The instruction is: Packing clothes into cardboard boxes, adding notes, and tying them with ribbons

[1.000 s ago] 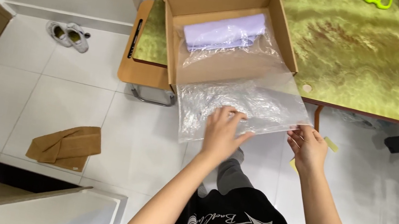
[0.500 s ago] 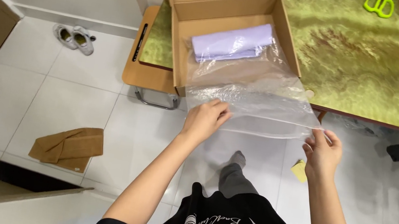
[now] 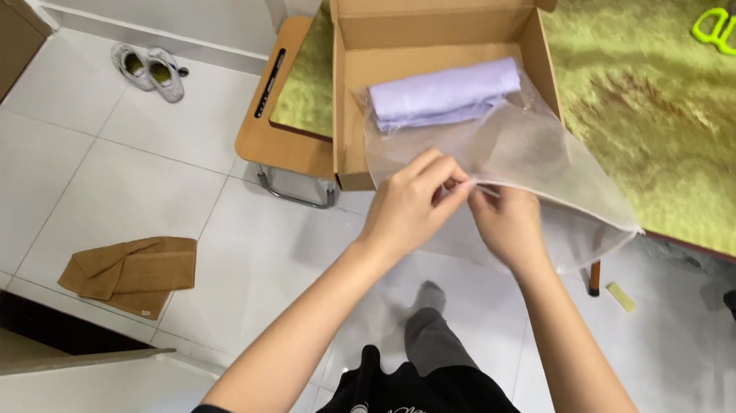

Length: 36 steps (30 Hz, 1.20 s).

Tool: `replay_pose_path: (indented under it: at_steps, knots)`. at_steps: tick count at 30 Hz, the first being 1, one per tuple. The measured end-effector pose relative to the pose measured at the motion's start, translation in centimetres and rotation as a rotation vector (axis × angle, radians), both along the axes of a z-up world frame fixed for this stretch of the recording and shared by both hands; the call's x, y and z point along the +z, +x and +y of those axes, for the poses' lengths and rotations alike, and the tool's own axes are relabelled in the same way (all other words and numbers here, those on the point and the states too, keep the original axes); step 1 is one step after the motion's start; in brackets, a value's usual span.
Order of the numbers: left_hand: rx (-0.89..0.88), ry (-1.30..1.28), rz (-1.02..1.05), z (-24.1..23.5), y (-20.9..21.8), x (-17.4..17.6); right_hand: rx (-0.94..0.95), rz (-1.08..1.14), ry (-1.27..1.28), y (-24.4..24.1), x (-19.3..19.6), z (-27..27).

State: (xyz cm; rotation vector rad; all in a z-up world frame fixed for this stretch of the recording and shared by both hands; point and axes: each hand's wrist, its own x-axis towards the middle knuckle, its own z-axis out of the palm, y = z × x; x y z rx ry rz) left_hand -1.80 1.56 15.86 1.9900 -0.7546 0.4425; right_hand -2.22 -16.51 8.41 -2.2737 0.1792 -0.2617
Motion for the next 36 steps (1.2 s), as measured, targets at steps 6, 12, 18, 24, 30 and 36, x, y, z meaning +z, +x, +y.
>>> replay_pose_path:
  at_steps: [6,12,18,24,30,36]
  knots:
    - [-0.08,-0.104,0.091,1.4,1.1,3.5,-0.082,0.27,0.709,12.5,-11.7,-3.1]
    - [0.157,-0.022,0.145,5.6,7.4,1.5,-0.277,0.458,1.187,26.7,-34.2,-6.7]
    - [0.261,-0.07,0.271,7.4,11.9,-1.0,-0.631,0.632,1.577,30.8,-26.4,-2.6]
    - [0.353,-0.03,0.36,8.3,14.6,-2.4,-0.505,0.694,1.284,34.8,-31.6,-2.4]
    - [0.485,0.007,0.526,8.7,16.7,-6.1,-0.525,0.589,0.949,34.0,-23.5,-0.7]
    - [0.531,-0.35,1.08,8.0,19.0,-8.8,-0.316,0.352,1.368,33.0,-17.5,0.1]
